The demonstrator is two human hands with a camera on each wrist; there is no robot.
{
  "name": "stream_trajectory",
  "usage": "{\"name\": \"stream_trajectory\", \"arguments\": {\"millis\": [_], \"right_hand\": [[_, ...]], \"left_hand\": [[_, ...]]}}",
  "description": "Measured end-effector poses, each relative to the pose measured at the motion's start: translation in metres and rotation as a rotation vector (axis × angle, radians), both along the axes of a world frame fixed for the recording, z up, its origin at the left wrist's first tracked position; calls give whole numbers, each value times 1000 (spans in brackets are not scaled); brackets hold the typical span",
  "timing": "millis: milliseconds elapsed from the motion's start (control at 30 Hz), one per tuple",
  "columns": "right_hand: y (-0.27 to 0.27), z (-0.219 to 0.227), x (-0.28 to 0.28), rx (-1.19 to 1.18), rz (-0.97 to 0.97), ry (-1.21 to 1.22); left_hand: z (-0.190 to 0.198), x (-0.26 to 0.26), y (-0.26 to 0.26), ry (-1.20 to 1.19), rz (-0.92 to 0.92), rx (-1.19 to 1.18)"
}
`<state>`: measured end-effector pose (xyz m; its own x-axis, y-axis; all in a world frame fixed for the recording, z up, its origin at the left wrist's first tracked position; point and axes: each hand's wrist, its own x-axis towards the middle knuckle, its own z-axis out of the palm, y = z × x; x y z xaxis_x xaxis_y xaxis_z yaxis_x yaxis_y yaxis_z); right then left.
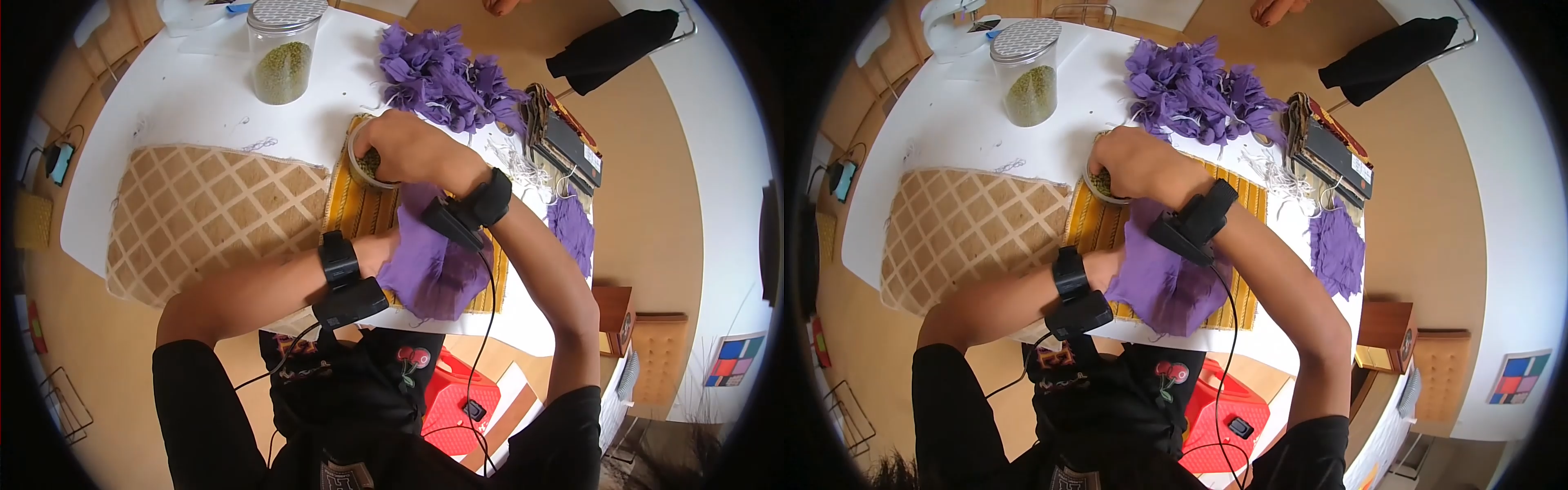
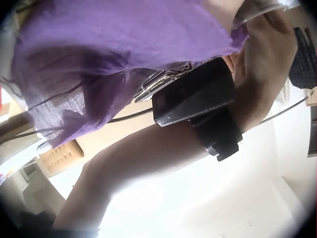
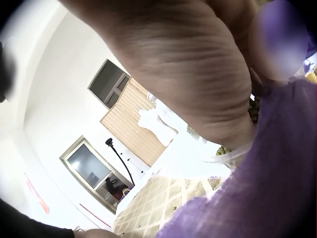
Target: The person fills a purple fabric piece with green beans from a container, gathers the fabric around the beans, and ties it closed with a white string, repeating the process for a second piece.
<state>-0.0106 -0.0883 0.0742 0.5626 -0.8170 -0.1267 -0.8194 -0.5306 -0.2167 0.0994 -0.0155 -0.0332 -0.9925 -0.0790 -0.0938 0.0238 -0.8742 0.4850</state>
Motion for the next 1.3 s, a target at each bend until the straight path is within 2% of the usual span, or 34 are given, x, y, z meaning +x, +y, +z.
{"name": "stream_trajectory", "arguments": {"millis": [100,167,200,267,433,600,667,867,1300], "right_hand": [[-4,9,3,50,-37,6],[-7,19,5,277,-194,-3],[-10,14,2,276,-195,-3],[-16,5,-5,209,-71,-31],[-18,16,-9,204,-46,-40],[-23,17,-12,309,-105,-94],[-23,23,-13,502,-215,-239],[-27,22,-19,677,-303,-414],[-27,26,-24,775,-382,-582]], "left_hand": [[-2,-3,-1,-10,-28,47],[-5,-7,-1,-18,-48,79],[-7,-8,-1,-23,-59,95],[-11,-12,-2,-33,-81,127],[-38,-30,-1,-28,-118,223],[-35,-29,1,-7,-92,227],[-31,-32,1,2,-81,226],[-27,-29,-2,28,-52,224],[-19,-23,0,77,11,229]]}}
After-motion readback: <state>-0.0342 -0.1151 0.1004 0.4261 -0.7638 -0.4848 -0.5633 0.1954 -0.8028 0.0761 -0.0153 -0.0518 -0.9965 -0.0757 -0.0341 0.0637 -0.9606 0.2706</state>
